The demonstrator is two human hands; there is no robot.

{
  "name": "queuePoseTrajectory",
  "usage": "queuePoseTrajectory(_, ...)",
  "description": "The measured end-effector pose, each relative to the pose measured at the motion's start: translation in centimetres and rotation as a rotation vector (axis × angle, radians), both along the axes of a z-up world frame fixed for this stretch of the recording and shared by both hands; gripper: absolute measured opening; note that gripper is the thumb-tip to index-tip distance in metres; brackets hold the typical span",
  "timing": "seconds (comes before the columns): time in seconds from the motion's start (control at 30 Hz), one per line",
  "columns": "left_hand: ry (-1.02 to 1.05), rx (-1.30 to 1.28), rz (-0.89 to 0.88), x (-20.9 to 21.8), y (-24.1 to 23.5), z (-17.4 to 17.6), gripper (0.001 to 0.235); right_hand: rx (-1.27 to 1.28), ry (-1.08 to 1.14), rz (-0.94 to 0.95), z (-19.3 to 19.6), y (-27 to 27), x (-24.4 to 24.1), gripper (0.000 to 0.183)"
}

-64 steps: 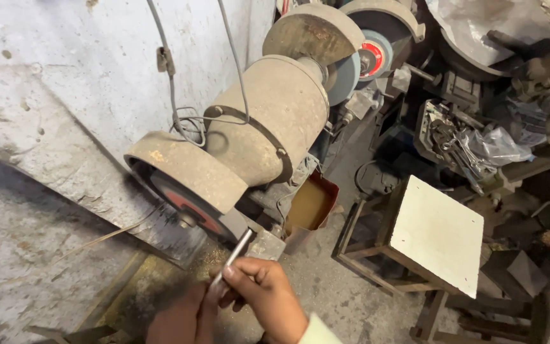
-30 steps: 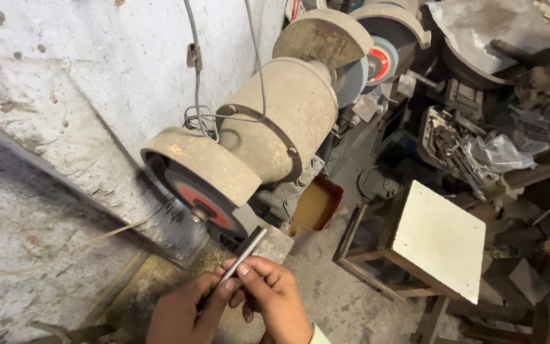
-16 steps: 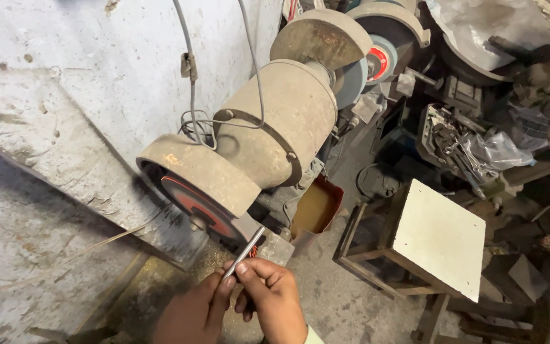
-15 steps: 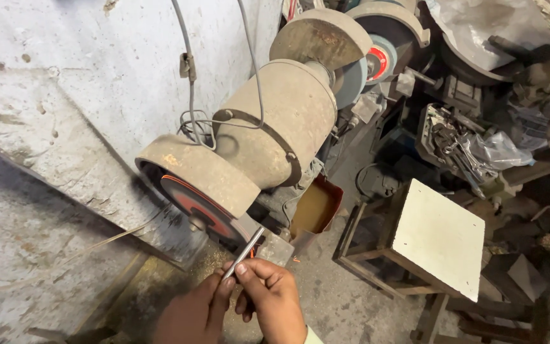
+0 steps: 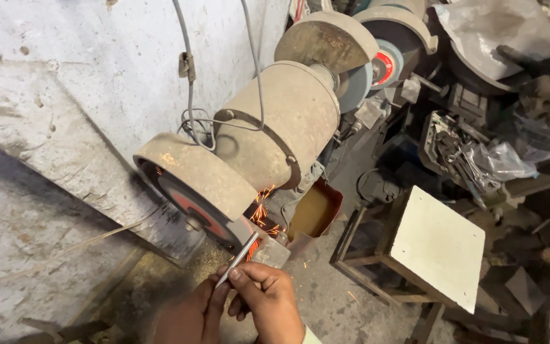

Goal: Grinding the end of a metal rod using a bench grinder and checking measurements with a caliper.

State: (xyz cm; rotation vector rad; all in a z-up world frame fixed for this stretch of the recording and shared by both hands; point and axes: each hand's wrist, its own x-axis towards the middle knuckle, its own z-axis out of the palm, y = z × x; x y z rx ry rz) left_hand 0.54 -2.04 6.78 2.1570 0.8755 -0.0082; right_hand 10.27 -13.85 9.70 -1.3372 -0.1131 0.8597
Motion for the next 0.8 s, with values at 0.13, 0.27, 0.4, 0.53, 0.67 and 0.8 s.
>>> queuePoseTrajectory(0.13, -0.066, 0.011, 0.094, -0.3, -0.8, -0.3, 0.045, -0.006, 0.021, 0.027, -0.2, -0.1, 0.2, 0.026)
queuePoseTrajectory(0.27, 0.269, 0.084, 0.061, -0.7, -1.1, 1.5, 0.046, 0.006, 0.040, 0.048, -0.6, -0.7, -0.1, 0.026)
queuePoseTrajectory(0.4, 0.018, 0.070, 0.042, -0.6, -1.4, 0.6, 0.044, 0.070, -0.057, 0.111, 0.5, -0.5, 0.7, 0.028)
queuePoseTrajectory(0.53, -0.310, 0.045, 0.156, -0.8, -1.3, -2.0, 0.046, 0.037, -0.012, 0.116, 0.7, -0.7, 0.3, 0.027)
queuePoseTrajectory(0.67, 0.054, -0.049, 0.093, -1.3, -0.5, -2.1, 0.047, 0.034, -0.063, 0.115, 0.9, -0.7, -0.2, 0.028)
queuePoseTrajectory(0.8, 0.114, 0.061, -0.010, -0.7, -0.1, -1.6, 0.049, 0.047, -0.028, 0.138, 0.2, -0.6, 0.4, 0.028)
